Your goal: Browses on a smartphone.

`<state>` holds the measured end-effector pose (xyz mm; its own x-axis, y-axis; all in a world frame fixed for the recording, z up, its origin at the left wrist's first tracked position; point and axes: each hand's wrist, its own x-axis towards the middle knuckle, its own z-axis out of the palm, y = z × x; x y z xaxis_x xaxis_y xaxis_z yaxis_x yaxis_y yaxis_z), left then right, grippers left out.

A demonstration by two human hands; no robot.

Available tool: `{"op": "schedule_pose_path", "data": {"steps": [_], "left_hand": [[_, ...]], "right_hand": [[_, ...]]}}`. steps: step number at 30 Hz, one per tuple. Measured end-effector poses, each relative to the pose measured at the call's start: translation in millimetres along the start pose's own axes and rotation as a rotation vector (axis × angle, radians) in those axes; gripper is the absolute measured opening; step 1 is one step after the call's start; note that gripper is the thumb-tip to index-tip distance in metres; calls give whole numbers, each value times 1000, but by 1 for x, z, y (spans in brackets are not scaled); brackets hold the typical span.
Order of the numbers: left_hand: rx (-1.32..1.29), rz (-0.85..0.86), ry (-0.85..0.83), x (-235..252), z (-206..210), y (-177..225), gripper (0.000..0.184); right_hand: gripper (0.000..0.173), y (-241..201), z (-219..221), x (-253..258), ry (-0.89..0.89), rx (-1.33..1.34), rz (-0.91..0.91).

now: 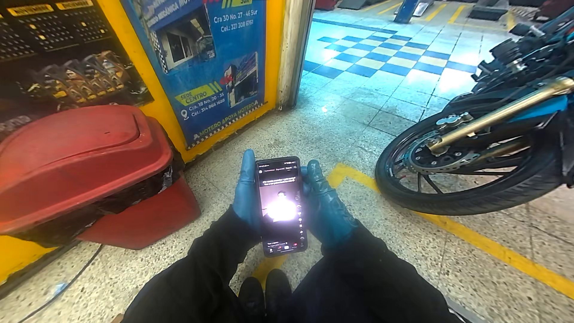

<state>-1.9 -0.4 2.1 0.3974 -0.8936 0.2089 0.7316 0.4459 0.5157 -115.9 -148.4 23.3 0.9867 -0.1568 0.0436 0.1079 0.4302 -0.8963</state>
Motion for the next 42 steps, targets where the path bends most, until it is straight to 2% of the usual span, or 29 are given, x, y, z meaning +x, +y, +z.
{"op": "schedule_pose_path", "data": {"steps": [10,24,42], "left_hand": [[33,16,43,0,0,0,90],[31,17,-18,-1,0,0,90],[40,8,13,-1,0,0,92]], "right_hand": [[61,0,1,-1,16,5,7],[59,0,1,-1,25,-3,1],[64,0,1,-2,10,-42,-2]]}}
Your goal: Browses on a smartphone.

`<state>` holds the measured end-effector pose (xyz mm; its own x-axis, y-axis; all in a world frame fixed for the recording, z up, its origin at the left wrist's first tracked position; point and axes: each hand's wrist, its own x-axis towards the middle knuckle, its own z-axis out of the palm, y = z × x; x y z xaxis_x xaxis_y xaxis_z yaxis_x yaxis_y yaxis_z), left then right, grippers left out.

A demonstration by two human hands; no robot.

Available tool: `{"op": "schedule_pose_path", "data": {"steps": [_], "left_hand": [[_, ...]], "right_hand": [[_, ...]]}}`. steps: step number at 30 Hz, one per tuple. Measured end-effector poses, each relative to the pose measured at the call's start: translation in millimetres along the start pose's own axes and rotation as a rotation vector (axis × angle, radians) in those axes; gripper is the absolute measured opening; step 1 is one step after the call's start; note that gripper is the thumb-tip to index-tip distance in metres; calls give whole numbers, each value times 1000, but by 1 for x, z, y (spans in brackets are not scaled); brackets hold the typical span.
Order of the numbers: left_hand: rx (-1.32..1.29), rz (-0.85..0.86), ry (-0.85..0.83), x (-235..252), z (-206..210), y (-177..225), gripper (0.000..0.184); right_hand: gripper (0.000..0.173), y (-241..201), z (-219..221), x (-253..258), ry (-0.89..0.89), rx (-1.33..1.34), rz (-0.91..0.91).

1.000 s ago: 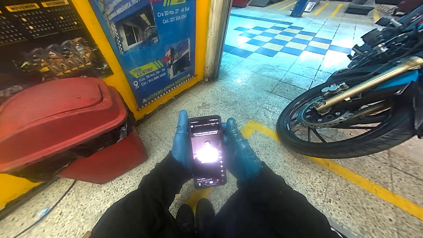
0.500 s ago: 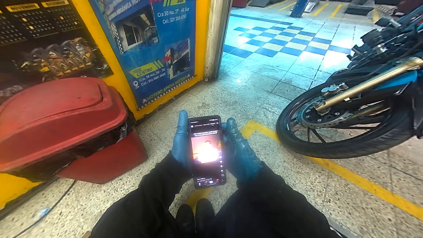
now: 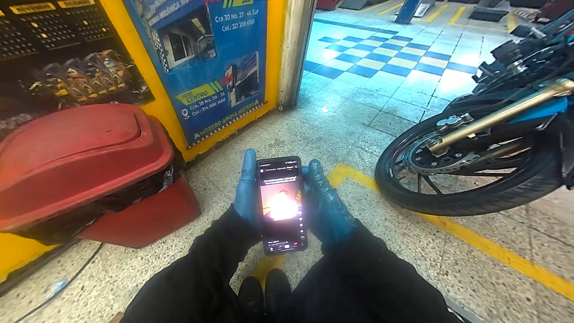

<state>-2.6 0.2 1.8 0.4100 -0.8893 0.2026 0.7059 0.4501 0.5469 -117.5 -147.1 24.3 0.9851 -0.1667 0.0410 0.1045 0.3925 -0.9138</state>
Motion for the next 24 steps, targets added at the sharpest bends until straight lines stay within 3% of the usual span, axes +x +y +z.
{"op": "schedule_pose_path", "data": {"steps": [15,24], "left_hand": [[10,12,46,0,0,0,89],[-7,-22,-32,0,-1,1,92]], "right_hand": [[65,-1,-1,-1,-41,-6,0],[63,-2,-1,-1,-12,-13,10]]}}
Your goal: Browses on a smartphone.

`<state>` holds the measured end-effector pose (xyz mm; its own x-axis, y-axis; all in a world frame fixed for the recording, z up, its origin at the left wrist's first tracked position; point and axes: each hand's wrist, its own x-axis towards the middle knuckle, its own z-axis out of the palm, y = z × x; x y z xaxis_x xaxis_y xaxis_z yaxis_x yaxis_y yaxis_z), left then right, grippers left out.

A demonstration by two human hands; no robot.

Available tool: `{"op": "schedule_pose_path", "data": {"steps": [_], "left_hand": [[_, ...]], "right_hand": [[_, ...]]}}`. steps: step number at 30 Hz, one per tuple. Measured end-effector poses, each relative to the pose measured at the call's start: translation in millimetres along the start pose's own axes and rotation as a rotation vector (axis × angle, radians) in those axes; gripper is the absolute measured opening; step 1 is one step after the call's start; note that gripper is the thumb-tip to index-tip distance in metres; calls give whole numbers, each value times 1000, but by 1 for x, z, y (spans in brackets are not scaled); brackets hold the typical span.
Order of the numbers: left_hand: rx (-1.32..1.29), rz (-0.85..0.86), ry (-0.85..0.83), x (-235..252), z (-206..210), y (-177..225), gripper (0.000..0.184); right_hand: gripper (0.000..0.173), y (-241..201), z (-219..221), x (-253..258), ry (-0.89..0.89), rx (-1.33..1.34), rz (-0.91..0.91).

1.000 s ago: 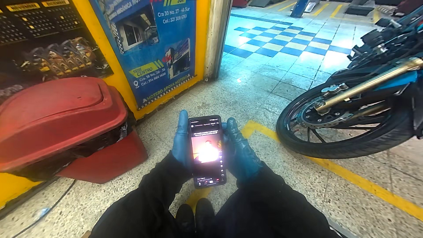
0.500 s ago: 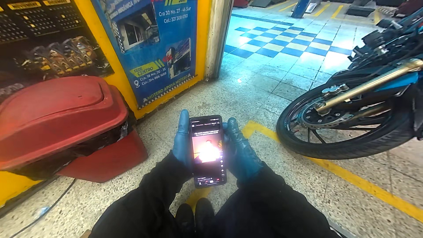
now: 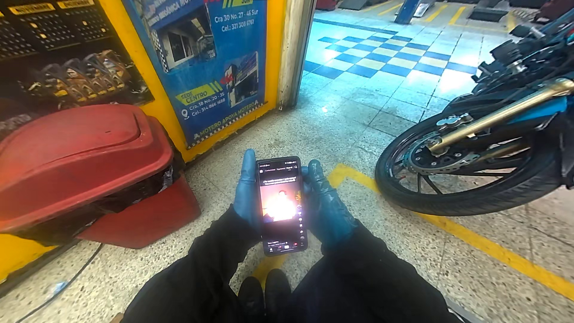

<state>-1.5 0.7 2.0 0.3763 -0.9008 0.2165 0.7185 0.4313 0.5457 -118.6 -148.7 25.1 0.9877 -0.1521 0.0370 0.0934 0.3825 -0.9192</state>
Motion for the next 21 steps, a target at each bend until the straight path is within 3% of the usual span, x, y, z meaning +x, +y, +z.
{"op": "schedule_pose_path", "data": {"steps": [6,9,12,15,17,21], "left_hand": [[-16,-7,-16,1,2,0,95],[-77,-60,-71,0,3,3,99],[-106,-83,-93,1,4,4,101],[-99,-67,-83,0,3,2,98],[-109,-67,-102,1,1,3,100],[-110,-52,-101,3,1,2,96]], "right_hand": [[58,-4,6,-1,23,20,7],[58,-25,40,-9,175,6,82],[58,-8,11,-2,-49,60,-17],[53,-15,25,-6,80,44,14],[57,-8,9,-2,-48,67,-12],[60,-30,43,-10,147,-3,72]]}}
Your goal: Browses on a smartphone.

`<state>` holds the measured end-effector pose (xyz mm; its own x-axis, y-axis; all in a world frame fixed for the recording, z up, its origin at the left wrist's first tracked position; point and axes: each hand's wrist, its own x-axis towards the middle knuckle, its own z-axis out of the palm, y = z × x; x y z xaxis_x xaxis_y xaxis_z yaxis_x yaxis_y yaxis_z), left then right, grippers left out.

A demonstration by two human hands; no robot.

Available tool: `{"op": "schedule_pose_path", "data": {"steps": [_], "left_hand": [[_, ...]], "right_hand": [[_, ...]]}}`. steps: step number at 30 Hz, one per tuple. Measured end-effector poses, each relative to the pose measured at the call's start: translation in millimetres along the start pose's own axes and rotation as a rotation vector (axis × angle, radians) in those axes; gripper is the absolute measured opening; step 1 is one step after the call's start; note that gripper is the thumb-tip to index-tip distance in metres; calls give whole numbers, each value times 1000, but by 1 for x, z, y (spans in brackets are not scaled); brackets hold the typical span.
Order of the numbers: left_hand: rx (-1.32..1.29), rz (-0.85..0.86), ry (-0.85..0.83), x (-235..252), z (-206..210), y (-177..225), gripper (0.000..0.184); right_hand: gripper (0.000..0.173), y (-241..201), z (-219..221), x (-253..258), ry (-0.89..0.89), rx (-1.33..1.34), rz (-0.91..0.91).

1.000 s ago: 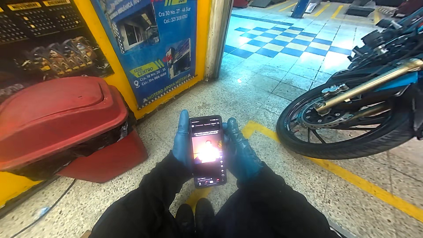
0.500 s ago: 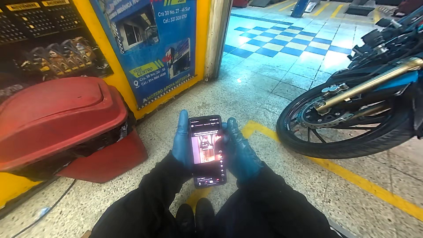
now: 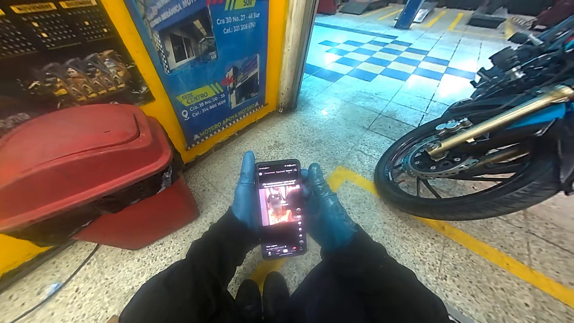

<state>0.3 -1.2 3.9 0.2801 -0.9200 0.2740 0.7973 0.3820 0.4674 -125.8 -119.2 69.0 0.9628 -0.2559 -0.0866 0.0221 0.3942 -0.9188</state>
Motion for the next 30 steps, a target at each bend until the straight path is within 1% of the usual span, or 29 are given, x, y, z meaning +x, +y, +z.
{"op": "schedule_pose_path", "data": {"steps": [4,5,6,7,8,9,10,11,12,14,16,18,20,22,23,24,25,26,27,28,30], "left_hand": [[67,49,-45,-2,-1,-1,92],[94,63,-6,-3,8,1,90],[124,77,110,-4,28,2,88],[168,98,304,-3,55,3,85],[182,107,379,-2,66,2,84],[169,99,294,-3,55,2,86],[123,76,106,-4,28,1,89],[97,63,11,-3,9,-1,92],[81,50,-13,-2,0,-2,94],[51,24,17,-1,-4,-3,98],[45,21,33,-1,-5,-3,99],[61,38,57,-2,-6,-3,97],[59,45,65,-2,-8,-4,96],[70,48,23,-2,-6,-3,96],[83,51,48,-3,3,-1,94],[101,58,134,-4,21,1,92],[131,70,279,-2,44,2,90],[129,67,271,-3,43,2,90],[107,53,110,-3,21,1,93],[95,47,24,-3,3,0,95],[72,38,21,-2,-8,-3,97]], "right_hand": [[61,1,-1,-2,-7,-8,-1],[61,0,0,-2,-4,-8,3],[60,-1,1,-2,21,-5,14],[60,-1,3,-2,47,-2,25],[59,-2,3,-2,53,-8,32],[60,-1,2,-2,48,-12,31],[61,0,1,-1,34,-11,27],[61,1,1,-1,33,-15,24],[60,1,1,-1,43,-15,23],[57,4,-3,1,38,-17,3],[57,21,-28,12,-67,13,-63],[58,33,-44,20,-109,22,-94],[59,34,-45,21,-116,8,-91],[58,28,-38,17,-75,-3,-67],[57,23,-29,14,-9,-12,-44],[56,19,-22,11,42,-31,-27],[56,23,-29,14,-12,-9,-40],[56,27,-38,17,-82,8,-57],[56,31,-43,19,-106,20,-73],[56,34,-45,21,-109,24,-76],[57,34,-46,21,-126,40,-65]]}}
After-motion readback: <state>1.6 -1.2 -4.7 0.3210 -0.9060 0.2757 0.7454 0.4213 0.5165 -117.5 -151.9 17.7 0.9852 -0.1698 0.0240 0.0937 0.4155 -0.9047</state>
